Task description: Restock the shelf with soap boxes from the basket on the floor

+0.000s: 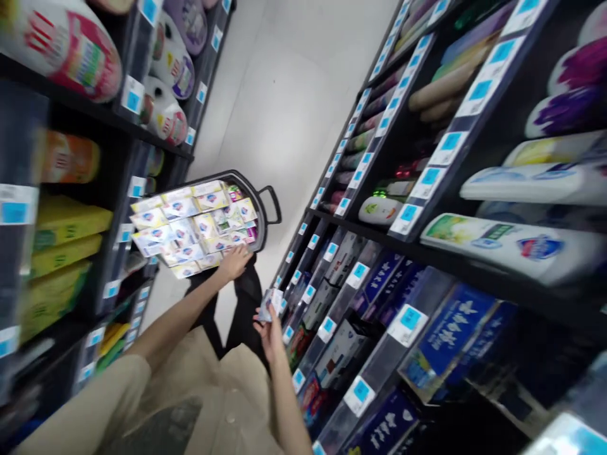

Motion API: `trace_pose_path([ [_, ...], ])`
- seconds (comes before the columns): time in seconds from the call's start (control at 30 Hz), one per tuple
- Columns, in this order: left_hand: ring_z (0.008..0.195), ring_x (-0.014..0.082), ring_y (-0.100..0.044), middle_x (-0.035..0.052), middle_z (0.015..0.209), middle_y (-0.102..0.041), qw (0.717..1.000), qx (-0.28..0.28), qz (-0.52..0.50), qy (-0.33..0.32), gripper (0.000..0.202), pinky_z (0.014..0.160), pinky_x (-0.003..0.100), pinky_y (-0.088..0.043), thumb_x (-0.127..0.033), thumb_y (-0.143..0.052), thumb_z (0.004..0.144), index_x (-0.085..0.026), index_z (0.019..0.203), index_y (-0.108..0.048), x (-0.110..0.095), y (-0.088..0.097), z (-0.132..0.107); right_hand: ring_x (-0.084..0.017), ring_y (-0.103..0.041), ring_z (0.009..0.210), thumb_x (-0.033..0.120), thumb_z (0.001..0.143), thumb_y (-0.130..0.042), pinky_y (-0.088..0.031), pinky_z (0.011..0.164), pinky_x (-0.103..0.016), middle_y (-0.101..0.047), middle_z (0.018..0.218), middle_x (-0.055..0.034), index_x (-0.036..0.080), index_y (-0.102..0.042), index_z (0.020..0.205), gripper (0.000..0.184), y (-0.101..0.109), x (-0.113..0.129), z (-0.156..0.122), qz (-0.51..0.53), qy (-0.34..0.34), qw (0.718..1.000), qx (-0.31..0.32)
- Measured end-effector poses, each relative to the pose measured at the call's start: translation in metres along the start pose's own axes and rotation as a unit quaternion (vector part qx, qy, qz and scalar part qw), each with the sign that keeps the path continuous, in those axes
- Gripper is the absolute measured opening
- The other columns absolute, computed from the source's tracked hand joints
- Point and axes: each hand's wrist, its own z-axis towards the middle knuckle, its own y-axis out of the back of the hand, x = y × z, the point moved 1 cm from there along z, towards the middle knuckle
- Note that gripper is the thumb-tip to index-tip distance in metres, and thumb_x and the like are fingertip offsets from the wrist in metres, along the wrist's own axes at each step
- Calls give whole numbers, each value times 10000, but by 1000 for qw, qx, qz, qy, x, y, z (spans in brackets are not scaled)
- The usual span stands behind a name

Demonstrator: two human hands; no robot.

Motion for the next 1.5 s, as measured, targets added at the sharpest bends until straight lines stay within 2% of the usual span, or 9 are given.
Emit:
trace_pose_path([
  [0.2, 1549, 409, -442, 166, 1464, -648, 999, -22, -27, 17, 238, 1331, 696, -254, -105, -523, 932, -184, 1041, -720, 19, -35, 30, -160, -733, 696, 575, 908, -818, -551, 621, -254, -813, 923, -39, 207, -736, 1127, 437, -8, -39, 19, 50, -30, 998, -12],
  [0.47, 1544, 437, -435, 152, 1529, -633, 999, -13, -17, 34, 297, 1301, 661, -332, -134, -719, 772, -208, 1060, -716, -15, -26, -23, -161, -729, 668, 549, 836, -894, -551, 624, -265, -796, 897, -34, 206, -719, 1059, 445, -37, -52, -2, 34, -30, 999, 4],
  [0.77, 1130, 358, -742, 84, 1057, -773, 966, -175, -151, 118, 364, 1074, 500, -586, -127, -854, 604, -227, 927, -721, -74, 88, -160, -257, -801, 820, 625, 625, -963, -636, 699, -352, -811, 875, -27, 272, -704, 1049, 609, -67, 38, -66, -2, 129, 989, 77],
  [0.97, 1011, 272, -793, 88, 1090, -802, 903, -295, -301, 85, 426, 887, 392, -657, -574, -753, 896, -216, 1107, -658, -85, 175, -249, -223, -799, 797, 576, 848, -830, -643, 714, -319, -799, 843, -45, 251, -686, 1029, 399, -119, 101, -136, -39, 136, 976, 166],
  [1.07, 1156, 271, -779, 112, 1285, -779, 828, -369, -419, 46, 579, 952, 387, -656, -719, -676, 928, -241, 1250, -625, -97, 201, -286, -205, -780, 755, 515, 935, -763, -622, 651, -283, -804, 886, -75, 212, -714, 1056, 330, -143, 114, -162, -15, 109, 974, 200],
  [1.2, 1206, 328, -778, 129, 1300, -792, 575, -425, -698, -22, 546, 973, 415, -677, -589, -887, 827, -239, 1207, -710, -123, 207, -325, -210, -762, 728, 441, 882, -839, -623, 612, -274, -800, 883, -75, 181, -713, 1078, 349, -171, 113, -180, 20, 70, 962, 262],
  [1.3, 1257, 350, -768, 152, 1324, -795, 439, -404, -802, -30, 414, 1050, 453, -673, -543, -759, 977, -212, 1225, -758, -143, 199, -344, -220, -751, 719, 419, 802, -907, -628, 602, -283, -803, 896, -83, 176, -713, 1076, 414, -182, 109, -187, -5, 54, 958, 281],
  [1.4, 1339, 325, -735, 113, 1339, -805, 367, -406, -837, -23, 381, 1120, 458, -645, -520, -637, 1069, -227, 1282, -752, -152, 189, -356, -222, -740, 717, 407, 757, -920, -626, 585, -286, -805, 928, -87, 190, -720, 1074, 433, -187, 109, -190, -43, 40, 959, 279],
  [1.5, 1423, 326, -681, 120, 1349, -805, 354, -419, -835, -43, 367, 1169, 429, -610, -497, -728, 1014, -224, 1256, -765, -152, 182, -359, -217, -738, 721, 431, 718, -916, -639, 599, -292, -787, 933, -71, 224, -716, 1059, 447, -182, 115, -189, -77, 48, 957, 277],
])
